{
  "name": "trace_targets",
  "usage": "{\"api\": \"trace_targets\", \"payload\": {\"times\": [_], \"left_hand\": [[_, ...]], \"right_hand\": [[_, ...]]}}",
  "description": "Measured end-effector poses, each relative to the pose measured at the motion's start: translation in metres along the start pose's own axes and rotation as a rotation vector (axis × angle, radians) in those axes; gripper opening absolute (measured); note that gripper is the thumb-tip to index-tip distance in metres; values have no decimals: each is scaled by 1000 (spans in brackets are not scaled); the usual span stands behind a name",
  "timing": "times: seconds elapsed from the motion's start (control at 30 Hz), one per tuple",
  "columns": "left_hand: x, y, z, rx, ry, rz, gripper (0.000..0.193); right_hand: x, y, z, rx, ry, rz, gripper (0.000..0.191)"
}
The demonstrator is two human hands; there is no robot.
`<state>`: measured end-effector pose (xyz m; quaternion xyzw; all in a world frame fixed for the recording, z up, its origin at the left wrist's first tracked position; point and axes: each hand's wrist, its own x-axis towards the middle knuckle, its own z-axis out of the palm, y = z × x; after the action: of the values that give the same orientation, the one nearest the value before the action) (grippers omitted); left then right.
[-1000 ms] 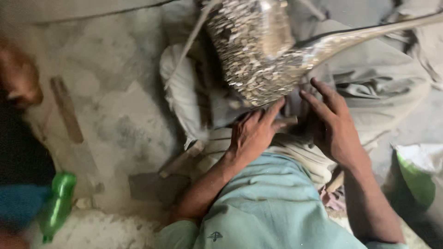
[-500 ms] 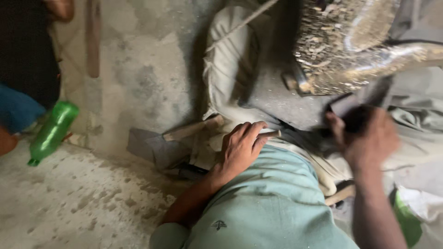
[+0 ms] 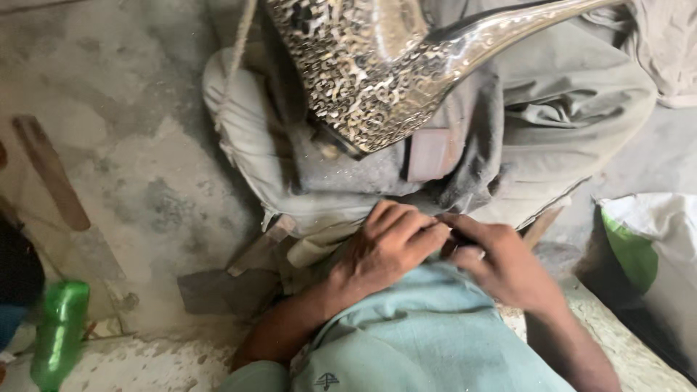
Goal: The person sits on the floor and uses a wooden mallet and a small metal punch to hammer a decorative pattern into a silver-colored metal vessel. They repeatedly position the punch and strike it to create a textured surface, occasionally rotating the vessel to access different areas.
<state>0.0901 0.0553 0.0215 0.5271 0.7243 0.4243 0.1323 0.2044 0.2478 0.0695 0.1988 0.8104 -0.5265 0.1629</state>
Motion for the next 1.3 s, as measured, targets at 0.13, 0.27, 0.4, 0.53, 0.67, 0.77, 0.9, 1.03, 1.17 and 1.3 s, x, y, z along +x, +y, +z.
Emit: {"api": "trace_targets", "payload": {"times": [0.13,0.27,0.4,0.53,0.67,0.77,0.9,1.03,1.17,1.3], "left_hand": [[25,-27,13,9,-3,-94,41],[38,-51,15,155,13,-245,76],[44,-57,30,255,36,-228,78],[48,-65,48,367,77,-254,75],[43,-79,50,440,95,-189,79],[38,-87,51,413,55,-157,78],[39,-94,57,427,80,-136,77],[39,-100,58,441,29,-81,74],[38,-106,61,402,76,-71,71],[35,-108,65,467,59,-32,71]], "right_hand": [[-1,9,-1,-90,-3,421,33],[-5,21,-10,295,202,504,30],[6,36,5,112,419,145,23],[26,51,28,-228,584,-16,31],[35,64,40,-331,629,-7,37],[37,73,44,-406,655,-75,41],[40,80,49,-475,669,-105,42],[45,76,49,-515,648,-91,43],[50,61,45,-496,627,-17,41],[55,43,38,-562,610,-8,38]]}}
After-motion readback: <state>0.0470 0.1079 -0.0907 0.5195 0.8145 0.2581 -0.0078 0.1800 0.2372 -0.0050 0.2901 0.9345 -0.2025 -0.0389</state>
